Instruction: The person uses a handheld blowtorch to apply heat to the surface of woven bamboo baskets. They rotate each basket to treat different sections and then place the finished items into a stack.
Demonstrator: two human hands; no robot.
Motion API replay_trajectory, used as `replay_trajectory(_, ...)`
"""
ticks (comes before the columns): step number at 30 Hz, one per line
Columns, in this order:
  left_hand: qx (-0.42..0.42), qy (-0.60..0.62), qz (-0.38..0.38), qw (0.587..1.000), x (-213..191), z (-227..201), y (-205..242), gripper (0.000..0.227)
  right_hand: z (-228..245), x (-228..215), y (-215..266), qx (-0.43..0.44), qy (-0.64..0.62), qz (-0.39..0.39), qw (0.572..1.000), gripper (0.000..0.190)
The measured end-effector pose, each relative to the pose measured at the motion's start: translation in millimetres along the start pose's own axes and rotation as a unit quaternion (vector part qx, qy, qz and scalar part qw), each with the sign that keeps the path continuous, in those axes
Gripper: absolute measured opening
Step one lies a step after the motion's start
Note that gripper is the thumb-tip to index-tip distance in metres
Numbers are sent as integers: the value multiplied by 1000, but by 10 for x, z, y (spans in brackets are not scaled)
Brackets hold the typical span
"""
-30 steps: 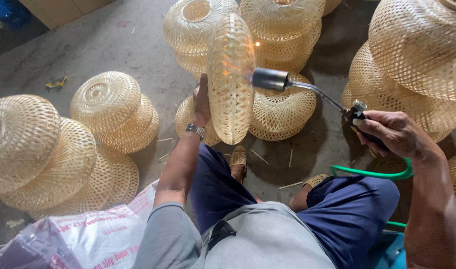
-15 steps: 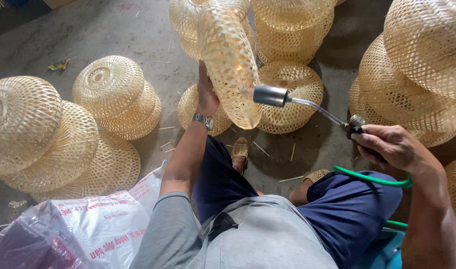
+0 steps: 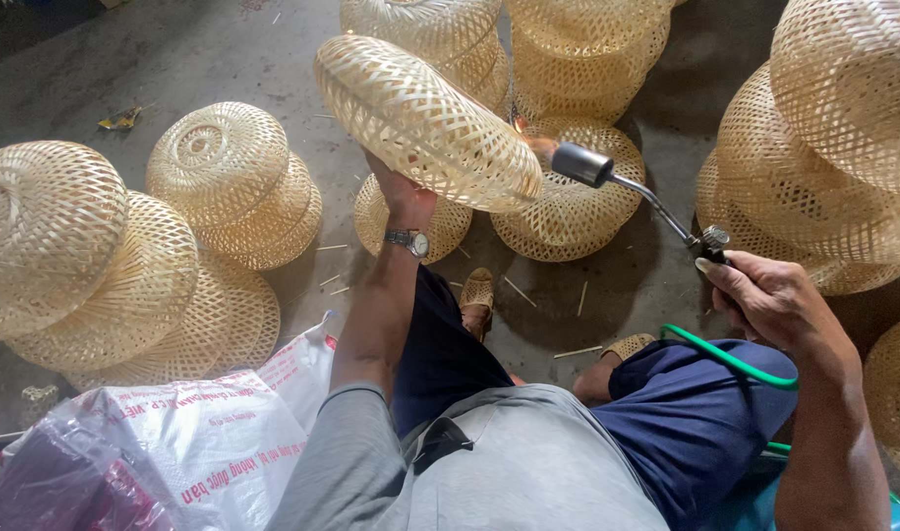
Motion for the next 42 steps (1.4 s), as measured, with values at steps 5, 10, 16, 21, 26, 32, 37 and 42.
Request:
replay_trajectory(5, 37, 11, -13, 999, -5, -62, 75, 73, 234, 180, 39, -92, -36, 62, 993, 25)
replay_trajectory(10, -23, 47, -54, 997, -450, 155, -55, 79, 507, 171, 46, -155, 15, 31, 987, 25)
replay_trajectory(16, -82, 6, 23, 996, -791, 361, -180, 77, 807, 208, 108, -197, 35, 69, 977, 23)
replay_trajectory(21, -107, -20, 24, 994, -844, 445, -120, 76, 1041, 215, 105, -174, 94, 32, 980, 29)
replay_trajectory(26, -109, -31, 27, 993, -823, 446, -31, 74, 1519, 288, 221, -307, 105, 15, 946, 26)
replay_trajectory(32, -46, -22, 53, 997, -442, 251, -45, 73, 1775, 324, 487, -372, 160, -21, 914, 23)
replay_trajectory(37, -8, -43, 110, 993, -35, 92, -9, 73, 1930, 261, 716, -410, 175, -83, 891, 27)
replay_trajectory(42, 143, -213, -34, 966, -422, -206, -196, 72, 1867, 227, 648, -370, 210, -126, 896, 25)
Point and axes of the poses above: each hand's wrist, its own y-axis away from the middle knuckle, its own x-axis out of the palm, z = x × y, the point moved 10 cm from there along -y, towards the middle knuckle, and after that the axes turned 3 degrees about x, right-handed, at the moved point
